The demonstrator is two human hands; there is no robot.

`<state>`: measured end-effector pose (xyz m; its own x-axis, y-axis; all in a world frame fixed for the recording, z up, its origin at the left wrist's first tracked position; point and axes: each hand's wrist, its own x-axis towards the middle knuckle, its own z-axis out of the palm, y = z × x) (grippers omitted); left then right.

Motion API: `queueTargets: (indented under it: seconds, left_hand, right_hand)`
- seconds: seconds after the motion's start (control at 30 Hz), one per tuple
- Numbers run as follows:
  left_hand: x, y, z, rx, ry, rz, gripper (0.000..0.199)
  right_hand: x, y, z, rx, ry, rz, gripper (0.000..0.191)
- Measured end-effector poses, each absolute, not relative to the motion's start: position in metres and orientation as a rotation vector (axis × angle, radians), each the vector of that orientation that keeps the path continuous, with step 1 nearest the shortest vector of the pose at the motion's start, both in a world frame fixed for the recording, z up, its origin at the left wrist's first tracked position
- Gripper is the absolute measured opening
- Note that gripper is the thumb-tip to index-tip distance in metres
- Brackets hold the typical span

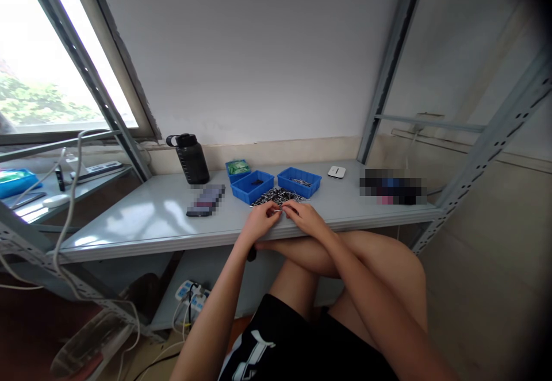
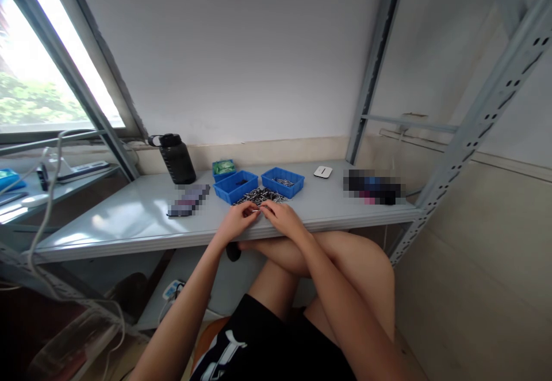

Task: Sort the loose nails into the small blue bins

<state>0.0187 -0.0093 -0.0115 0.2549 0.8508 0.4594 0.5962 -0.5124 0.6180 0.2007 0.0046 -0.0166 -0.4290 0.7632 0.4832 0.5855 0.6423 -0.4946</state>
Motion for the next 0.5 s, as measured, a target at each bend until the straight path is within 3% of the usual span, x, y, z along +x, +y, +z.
queueTargets:
  seconds: [0.5]
  left_hand:
    - [0.0191, -0.0093, -0.0110, 2.189, 1.320, 1.121, 0.016]
  right_hand:
    - [0.1960, 0.0032, -0.0167, -1.026, -2.166, 0.343, 0.022]
